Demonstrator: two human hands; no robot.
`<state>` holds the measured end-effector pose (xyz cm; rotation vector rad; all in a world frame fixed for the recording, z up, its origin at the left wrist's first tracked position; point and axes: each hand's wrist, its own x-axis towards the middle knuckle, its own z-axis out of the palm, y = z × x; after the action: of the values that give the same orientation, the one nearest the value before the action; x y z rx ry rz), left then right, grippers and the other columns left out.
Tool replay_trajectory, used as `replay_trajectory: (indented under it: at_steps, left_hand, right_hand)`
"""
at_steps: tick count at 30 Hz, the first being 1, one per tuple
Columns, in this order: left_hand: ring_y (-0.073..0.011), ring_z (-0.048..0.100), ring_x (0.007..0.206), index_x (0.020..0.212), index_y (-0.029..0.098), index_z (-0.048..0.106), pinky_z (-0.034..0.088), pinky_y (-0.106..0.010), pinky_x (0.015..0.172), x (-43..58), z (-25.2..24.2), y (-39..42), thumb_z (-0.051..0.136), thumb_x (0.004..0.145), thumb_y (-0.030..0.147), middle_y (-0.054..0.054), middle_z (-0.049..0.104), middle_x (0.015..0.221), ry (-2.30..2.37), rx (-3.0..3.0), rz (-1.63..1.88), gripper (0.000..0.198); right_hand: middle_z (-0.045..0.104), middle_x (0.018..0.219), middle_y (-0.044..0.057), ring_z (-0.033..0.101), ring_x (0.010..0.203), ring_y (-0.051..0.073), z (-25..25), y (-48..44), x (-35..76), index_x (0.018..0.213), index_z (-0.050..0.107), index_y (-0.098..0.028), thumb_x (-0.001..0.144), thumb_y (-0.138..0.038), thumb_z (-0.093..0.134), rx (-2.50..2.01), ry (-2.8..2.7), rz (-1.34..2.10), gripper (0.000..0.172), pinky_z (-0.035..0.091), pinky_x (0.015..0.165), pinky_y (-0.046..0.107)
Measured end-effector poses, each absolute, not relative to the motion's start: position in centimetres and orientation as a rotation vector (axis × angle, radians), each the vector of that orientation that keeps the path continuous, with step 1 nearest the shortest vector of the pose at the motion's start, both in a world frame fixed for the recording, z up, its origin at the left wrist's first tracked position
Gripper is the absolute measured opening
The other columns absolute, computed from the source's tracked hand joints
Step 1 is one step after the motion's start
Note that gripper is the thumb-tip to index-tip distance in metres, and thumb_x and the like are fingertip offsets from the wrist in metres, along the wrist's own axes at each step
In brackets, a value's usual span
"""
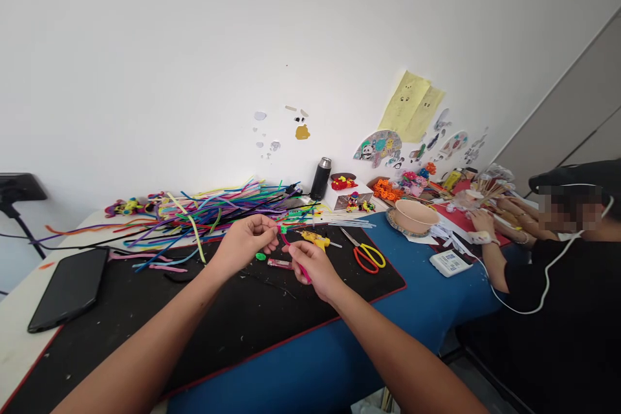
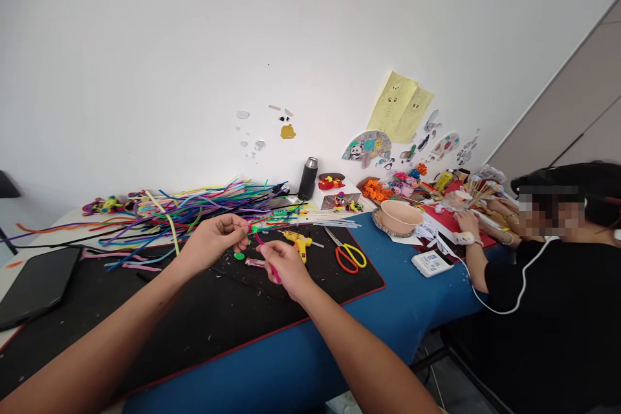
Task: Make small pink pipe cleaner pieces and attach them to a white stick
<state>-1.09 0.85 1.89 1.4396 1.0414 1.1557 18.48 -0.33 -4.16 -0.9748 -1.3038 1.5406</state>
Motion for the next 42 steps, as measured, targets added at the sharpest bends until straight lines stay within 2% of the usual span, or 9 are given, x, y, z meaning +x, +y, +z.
replay_trajectory:
  at_steps: [8,15,19,23,27,32,42]
  left_hand:
    - [-0.0146,0.062,0.054,0.08,0.018,0.068,0.053,-0.026,0.056,-1.9,2.0,1.0,0.083,0.072,0.048,-0.002,0.07,0.063,0.994,1.394,1.139,0.034]
    - [-0.014,0.06,0.052,0.077,0.018,0.069,0.051,-0.025,0.053,-2.7,1.8,1.5,0.084,0.07,0.045,-0.001,0.069,0.061,1.002,1.35,1.051,0.031]
    - [-0.0104,0.057,0.05,0.077,0.017,0.071,0.048,-0.021,0.051,-3.0,2.1,1.5,0.086,0.07,0.039,0.0,0.067,0.06,0.899,1.207,1.002,0.027]
    - [-0.0091,0.056,0.049,0.074,0.016,0.07,0.046,-0.019,0.049,-3.6,2.4,1.6,0.088,0.07,0.037,-0.001,0.066,0.059,0.883,1.121,0.981,0.028]
    - [-0.0088,0.054,0.047,0.073,0.016,0.07,0.043,-0.017,0.045,-4.7,2.6,1.8,0.09,0.066,0.034,-0.001,0.063,0.056,0.842,1.061,0.962,0.028]
    - [-0.0076,0.048,0.044,0.073,0.015,0.07,0.039,-0.017,0.042,-5.6,1.8,2.4,0.091,0.066,0.036,0.001,0.059,0.052,0.8,1.042,0.876,0.03]
    - [-0.0098,0.054,0.048,0.07,0.016,0.071,0.044,-0.02,0.046,-5.6,-0.6,4.5,0.09,0.065,0.039,-0.001,0.064,0.058,1.071,1.095,0.896,0.03]
  right_hand:
    - [0.057,0.056,-0.008,0.044,0.036,0.008,-4.5,1.3,18.6,0.11,0.066,-0.016,0.087,-0.057,0.07,-1.062,-1.571,1.347,0.047,0.031,0.039,0.022]
    - [0.064,0.071,-0.004,0.055,0.04,0.009,-3.7,2.5,18.6,0.111,0.069,-0.019,0.092,-0.053,0.067,-1.051,-1.606,1.204,0.039,0.038,0.042,0.022]
    - [0.068,0.078,-0.001,0.061,0.044,0.011,-3.5,2.8,18.4,0.108,0.072,-0.02,0.091,-0.05,0.07,-1.063,-1.629,1.181,0.035,0.04,0.043,0.022]
    - [0.07,0.081,0.002,0.062,0.045,0.012,-3.7,2.7,18.1,0.102,0.074,-0.02,0.088,-0.051,0.074,-1.075,-1.637,1.201,0.033,0.038,0.042,0.023]
    - [0.068,0.074,0.001,0.058,0.045,0.012,-4.0,3.0,18.2,0.1,0.076,-0.02,0.087,-0.05,0.076,-1.076,-1.618,1.196,0.032,0.038,0.044,0.024]
    - [0.068,0.074,0.0,0.057,0.045,0.01,-4.3,3.9,17.9,0.1,0.073,-0.017,0.086,-0.057,0.073,-1.04,-1.54,1.319,0.043,0.035,0.039,0.021]
    - [0.067,0.075,-0.001,0.054,0.043,0.008,-5.3,6.6,14.3,0.102,0.073,-0.018,0.083,-0.063,0.074,-0.843,-1.382,1.594,0.049,0.031,0.037,0.021]
